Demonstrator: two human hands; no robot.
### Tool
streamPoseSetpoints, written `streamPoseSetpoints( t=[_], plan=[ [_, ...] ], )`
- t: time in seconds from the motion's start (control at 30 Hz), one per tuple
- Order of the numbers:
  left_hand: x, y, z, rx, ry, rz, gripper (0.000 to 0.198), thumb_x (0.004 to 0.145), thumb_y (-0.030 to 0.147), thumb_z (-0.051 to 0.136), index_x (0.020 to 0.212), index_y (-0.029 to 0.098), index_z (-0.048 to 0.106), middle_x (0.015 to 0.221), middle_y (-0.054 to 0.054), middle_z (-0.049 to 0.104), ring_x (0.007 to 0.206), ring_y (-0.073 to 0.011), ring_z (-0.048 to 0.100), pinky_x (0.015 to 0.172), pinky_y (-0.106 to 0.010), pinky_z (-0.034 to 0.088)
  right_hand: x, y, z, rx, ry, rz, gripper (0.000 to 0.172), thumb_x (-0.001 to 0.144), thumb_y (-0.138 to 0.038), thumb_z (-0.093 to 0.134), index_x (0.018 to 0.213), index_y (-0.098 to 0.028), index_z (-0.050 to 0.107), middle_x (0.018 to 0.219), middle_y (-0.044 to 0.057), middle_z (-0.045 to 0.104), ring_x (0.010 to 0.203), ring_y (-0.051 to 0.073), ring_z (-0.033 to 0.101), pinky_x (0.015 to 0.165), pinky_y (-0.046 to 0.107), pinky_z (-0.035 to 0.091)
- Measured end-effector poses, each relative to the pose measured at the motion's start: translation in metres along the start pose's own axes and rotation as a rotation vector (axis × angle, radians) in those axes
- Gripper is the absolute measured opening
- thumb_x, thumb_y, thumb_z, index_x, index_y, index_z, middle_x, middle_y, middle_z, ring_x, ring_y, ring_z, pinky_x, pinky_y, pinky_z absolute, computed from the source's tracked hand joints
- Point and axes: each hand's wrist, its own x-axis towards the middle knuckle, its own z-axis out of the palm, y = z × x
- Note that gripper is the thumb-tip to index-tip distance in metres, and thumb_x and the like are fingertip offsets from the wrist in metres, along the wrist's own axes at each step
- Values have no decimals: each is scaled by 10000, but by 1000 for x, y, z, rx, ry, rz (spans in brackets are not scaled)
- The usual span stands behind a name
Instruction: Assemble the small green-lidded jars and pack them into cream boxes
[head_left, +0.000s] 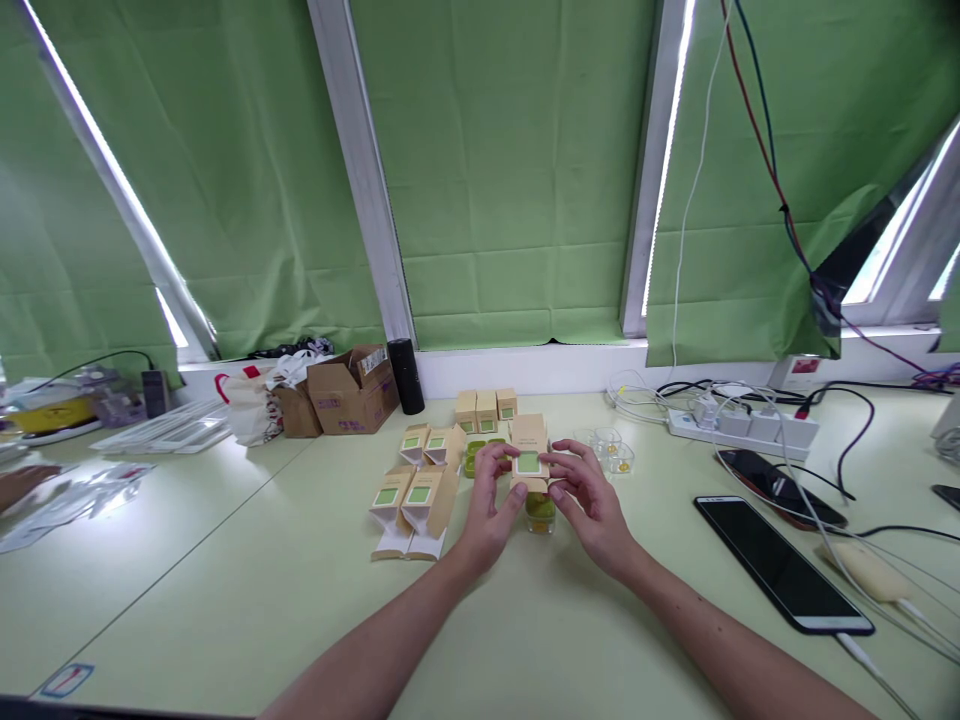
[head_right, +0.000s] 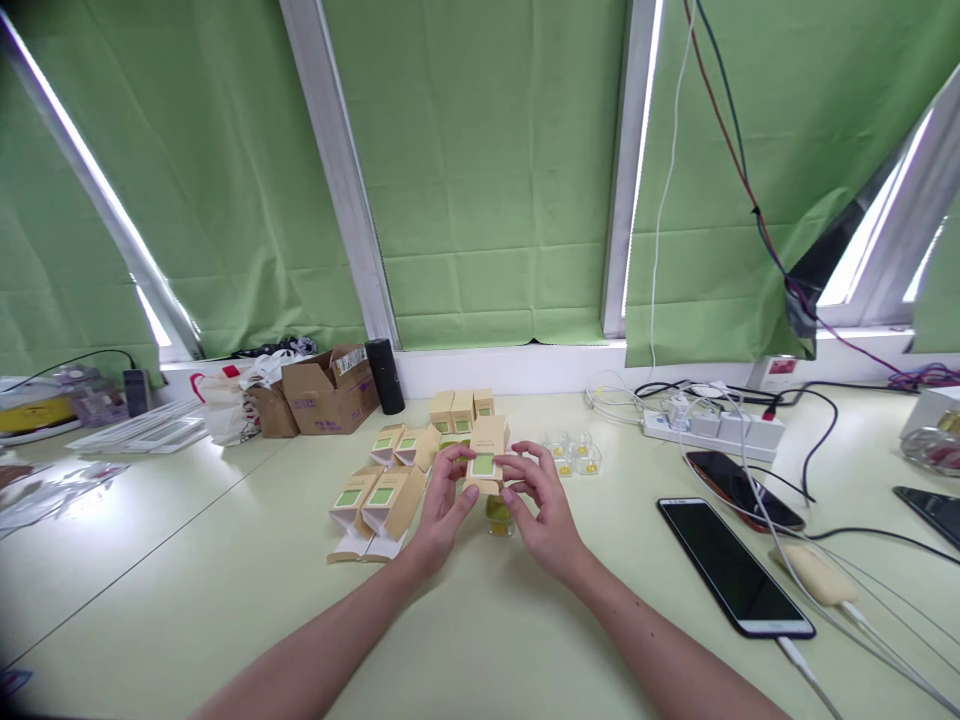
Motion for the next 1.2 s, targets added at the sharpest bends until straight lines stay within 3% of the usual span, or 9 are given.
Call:
streamPoseSetpoints(
  t=[0.5, 0.83, 1.2],
  plan=[
    [0, 0, 0, -7, 3, 11, 393, 970, 490, 606, 1288, 274, 521, 1331, -101, 489, 1225, -272, 520, 1079, -430, 453, -1, 1, 1, 13, -17, -6, 322, 1010, -404, 603, 1321, -334, 649, 1420, 103, 410, 1049, 212, 682, 927, 408, 610],
    [1, 1, 1, 12, 32, 26, 343, 990, 455, 596, 1268, 268, 521, 1289, -90, 501, 1218, -258, 505, 1078, -412, 425, -1, 0, 2, 8, -36, -46, 317, 992, -352, 638, 1307, -325, 657, 1414, 115, 413, 1212, 269, 603, 909, 408, 617],
    [1, 2, 3, 40, 48, 57, 331, 990, 462, 606, 1247, 268, 533, 1259, -93, 494, 1213, -259, 506, 1068, -415, 435, 0, 0, 4, -13, 7, -34, 286, 982, -343, 647, 1265, -319, 678, 1387, 109, 430, 1252, 273, 587, 903, 399, 627]
  ],
)
